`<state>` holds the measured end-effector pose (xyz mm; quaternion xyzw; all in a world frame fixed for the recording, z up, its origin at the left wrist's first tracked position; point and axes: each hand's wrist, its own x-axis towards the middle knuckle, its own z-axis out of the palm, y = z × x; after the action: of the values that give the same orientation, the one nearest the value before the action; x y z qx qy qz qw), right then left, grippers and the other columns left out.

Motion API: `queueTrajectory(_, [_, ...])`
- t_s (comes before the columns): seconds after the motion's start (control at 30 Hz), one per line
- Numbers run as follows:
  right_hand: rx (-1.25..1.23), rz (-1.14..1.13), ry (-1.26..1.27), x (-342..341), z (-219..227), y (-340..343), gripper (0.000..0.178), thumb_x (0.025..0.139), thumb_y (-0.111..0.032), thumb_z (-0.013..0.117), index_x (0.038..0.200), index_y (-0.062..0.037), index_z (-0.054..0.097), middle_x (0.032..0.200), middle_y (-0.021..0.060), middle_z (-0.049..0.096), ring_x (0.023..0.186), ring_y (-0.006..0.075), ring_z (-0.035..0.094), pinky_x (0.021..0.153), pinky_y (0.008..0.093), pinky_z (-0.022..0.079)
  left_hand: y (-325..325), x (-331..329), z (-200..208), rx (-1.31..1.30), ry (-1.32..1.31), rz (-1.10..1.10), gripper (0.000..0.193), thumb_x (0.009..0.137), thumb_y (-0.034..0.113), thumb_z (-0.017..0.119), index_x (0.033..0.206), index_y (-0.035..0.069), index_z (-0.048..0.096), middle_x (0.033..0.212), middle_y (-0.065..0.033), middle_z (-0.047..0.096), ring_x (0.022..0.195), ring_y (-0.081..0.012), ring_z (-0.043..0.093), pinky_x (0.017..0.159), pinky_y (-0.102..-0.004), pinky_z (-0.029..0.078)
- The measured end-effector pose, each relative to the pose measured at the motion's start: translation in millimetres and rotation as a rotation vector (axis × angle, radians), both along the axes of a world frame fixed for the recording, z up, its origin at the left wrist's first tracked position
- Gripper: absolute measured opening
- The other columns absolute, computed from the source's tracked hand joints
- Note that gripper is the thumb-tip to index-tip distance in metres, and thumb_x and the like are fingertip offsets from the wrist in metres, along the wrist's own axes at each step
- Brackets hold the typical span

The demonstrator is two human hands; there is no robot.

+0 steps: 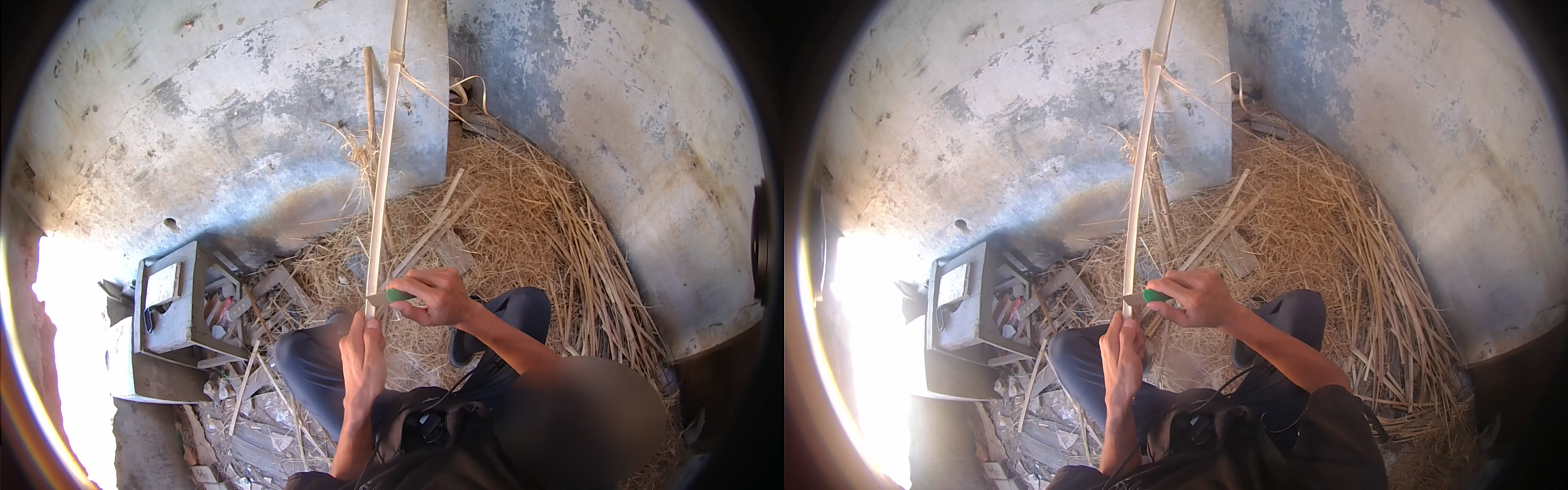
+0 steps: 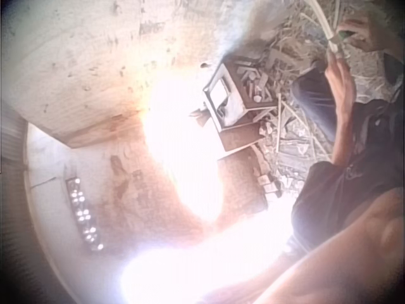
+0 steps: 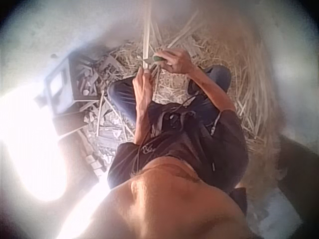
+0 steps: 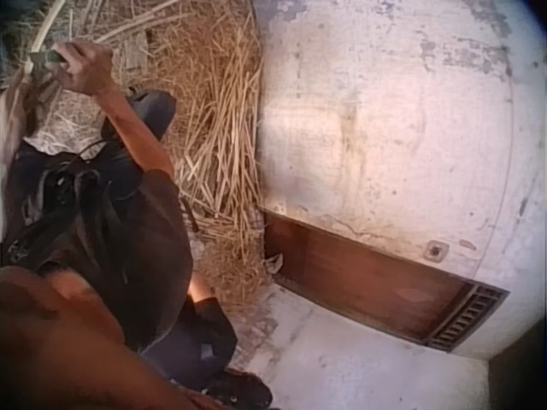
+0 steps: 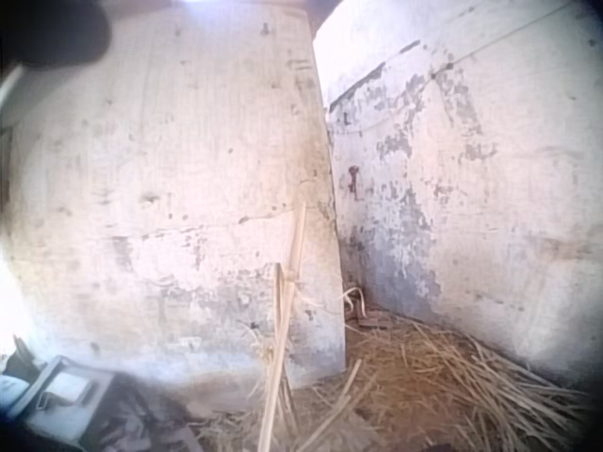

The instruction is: The person sits on the floor and uses a green utility knife to shave the outer layer off a long bamboo stick. They hold the stick with their left hand and scrape the blade along its length with their right hand, producing thin shavings that fall onto the straw-covered floor.

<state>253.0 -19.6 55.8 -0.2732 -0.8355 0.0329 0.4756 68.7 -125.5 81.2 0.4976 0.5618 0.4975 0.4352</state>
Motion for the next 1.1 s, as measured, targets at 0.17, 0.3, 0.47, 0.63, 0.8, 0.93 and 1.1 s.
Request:
queueTrajectory(0.17, [-0.004,-0.017,-0.029,1,1,-1,0.029,0.096,-0.039,0.077,0.104,-0.0117,0.079,0.078,0.001,0.071,0.06,0.0184,0.068,0.054,0.0323,0.054,-2,-2,-2,0.018,0.068,0.009,0.033,0.113,0.026,0.045,0.088,0.006,0.049,0.068,0.0037,0.044,0.059,-0.0051,0.035,0.051,-0.0283,0.029])
queueTrajectory(0.3, [-0.006,-0.019,-0.015,1,0,1,0.027,0.096,-0.039,0.078,0.102,-0.012,0.079,0.079,0.0001,0.071,0.06,0.0173,0.068,0.054,0.0318,0.054,-5,-3,1,0.024,0.117,0.013,0.033,0.113,0.025,0.045,0.087,0.005,0.049,0.066,0.002,0.043,0.058,-0.007,0.037,0.051,-0.0304,0.031])
queueTrajectory(0.47, [0.006,-0.015,-0.032,2,0,1,0.027,0.096,-0.038,0.078,0.104,-0.0124,0.078,0.079,-0.0004,0.072,0.06,0.0165,0.068,0.053,0.0313,0.053,-6,-8,-1,0.048,0.18,0.009,0.032,0.111,0.021,0.046,0.086,0.001,0.049,0.062,-0.0105,0.047,0.054,-0.0209,0.043,0.054,-0.0402,0.035])
queueTrajectory(0.63, [0.019,-0.018,0.025,1,1,6,0.026,0.096,-0.037,0.078,0.107,-0.0131,0.078,0.079,-0.0016,0.071,0.057,0.0165,0.066,0.052,0.0314,0.051,-11,-11,-3,0.013,0.216,0.006,0.03,0.11,0.018,0.047,0.087,-0.002,0.049,0.061,-0.0166,0.047,0.052,-0.0299,0.046,0.055,-0.0451,0.037])
queueTrajectory(0.8, [-0.103,-0.146,0.073,17,-8,21,0.03,0.1,-0.036,0.074,0.11,-0.0084,0.078,0.09,0.0034,0.078,0.066,0.0167,0.074,0.056,0.0306,0.057,-17,-14,-4,0.046,0.27,-0.033,0.029,0.109,0.017,0.048,0.087,-0.003,0.049,0.062,-0.0206,0.048,0.054,-0.0399,0.052,0.055,-0.0465,0.038])
queueTrajectory(0.93, [-0.147,-0.279,0.169,46,13,47,0.035,0.104,-0.035,0.069,0.113,-0.0031,0.078,0.101,0.012,0.081,0.074,0.0204,0.078,0.063,0.0336,0.063,-43,-14,-20,0.015,0.231,-0.106,0.026,0.108,0.014,0.049,0.088,-0.003,0.051,0.063,-0.0239,0.048,0.057,-0.0461,0.054,0.055,-0.0487,0.038])
queueTrajectory(1.1, [-0.38,-0.182,0.269,39,7,37,0.036,0.104,-0.036,0.07,0.114,-0.0018,0.075,0.091,0.0118,0.077,0.079,0.0205,0.075,0.069,0.0334,0.059,-45,-15,-28,0.062,0.25,-0.112,0.025,0.107,0.013,0.052,0.088,-0.003,0.05,0.062,-0.024,0.048,0.056,-0.0464,0.051,0.054,-0.0486,0.038])
